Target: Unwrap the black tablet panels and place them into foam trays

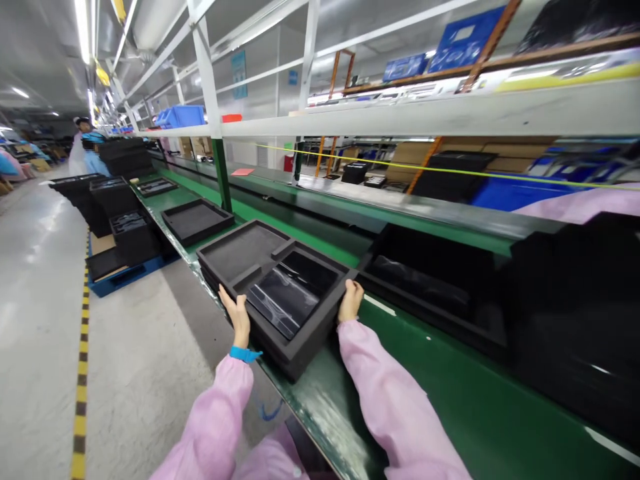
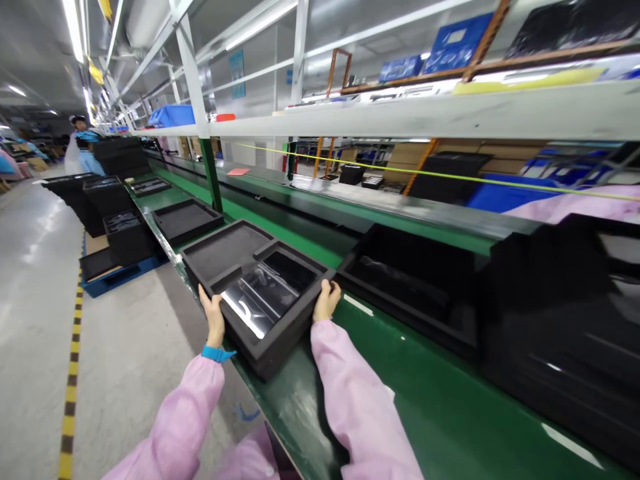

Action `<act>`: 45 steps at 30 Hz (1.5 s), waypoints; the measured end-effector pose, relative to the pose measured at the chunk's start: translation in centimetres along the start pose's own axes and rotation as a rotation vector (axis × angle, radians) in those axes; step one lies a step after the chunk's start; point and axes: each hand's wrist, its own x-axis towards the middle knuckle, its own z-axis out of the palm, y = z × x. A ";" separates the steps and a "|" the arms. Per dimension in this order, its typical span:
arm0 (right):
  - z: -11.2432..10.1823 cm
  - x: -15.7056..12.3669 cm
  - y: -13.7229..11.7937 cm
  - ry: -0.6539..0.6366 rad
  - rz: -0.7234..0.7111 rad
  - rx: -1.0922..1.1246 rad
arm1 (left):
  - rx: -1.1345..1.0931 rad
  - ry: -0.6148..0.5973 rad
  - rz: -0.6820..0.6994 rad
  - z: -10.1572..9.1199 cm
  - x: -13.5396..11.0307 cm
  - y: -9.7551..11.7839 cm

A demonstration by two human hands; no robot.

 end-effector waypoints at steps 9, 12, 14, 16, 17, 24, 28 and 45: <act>2.5 0.0 -3.4 -0.186 0.126 -0.154 | 0.061 0.022 0.039 0.6 5.2 -0.6; -1.7 2.1 -6.4 -0.449 0.183 -0.216 | 0.124 -0.014 0.041 0.3 5.2 -0.4; -6.1 3.7 -8.5 -0.609 0.186 -0.259 | 0.160 -0.047 0.044 -0.1 5.4 0.0; -11.1 4.3 -9.8 -0.706 0.136 -0.336 | 0.187 -0.088 0.059 -0.8 5.5 1.0; -13.6 3.9 -9.8 -0.736 0.109 -0.395 | 0.195 -0.105 0.079 -1.2 5.3 1.7; -23.0 -5.9 -1.6 -0.531 -0.022 -0.807 | 0.043 -0.354 0.445 -2.1 -3.4 9.1; -23.1 -9.2 1.5 -0.367 -0.078 -0.828 | 0.011 -1.079 0.460 1.8 -10.5 9.2; -16.3 -10.7 -3.7 -0.560 -0.344 -0.319 | -0.088 -1.525 0.375 -0.7 -15.9 14.8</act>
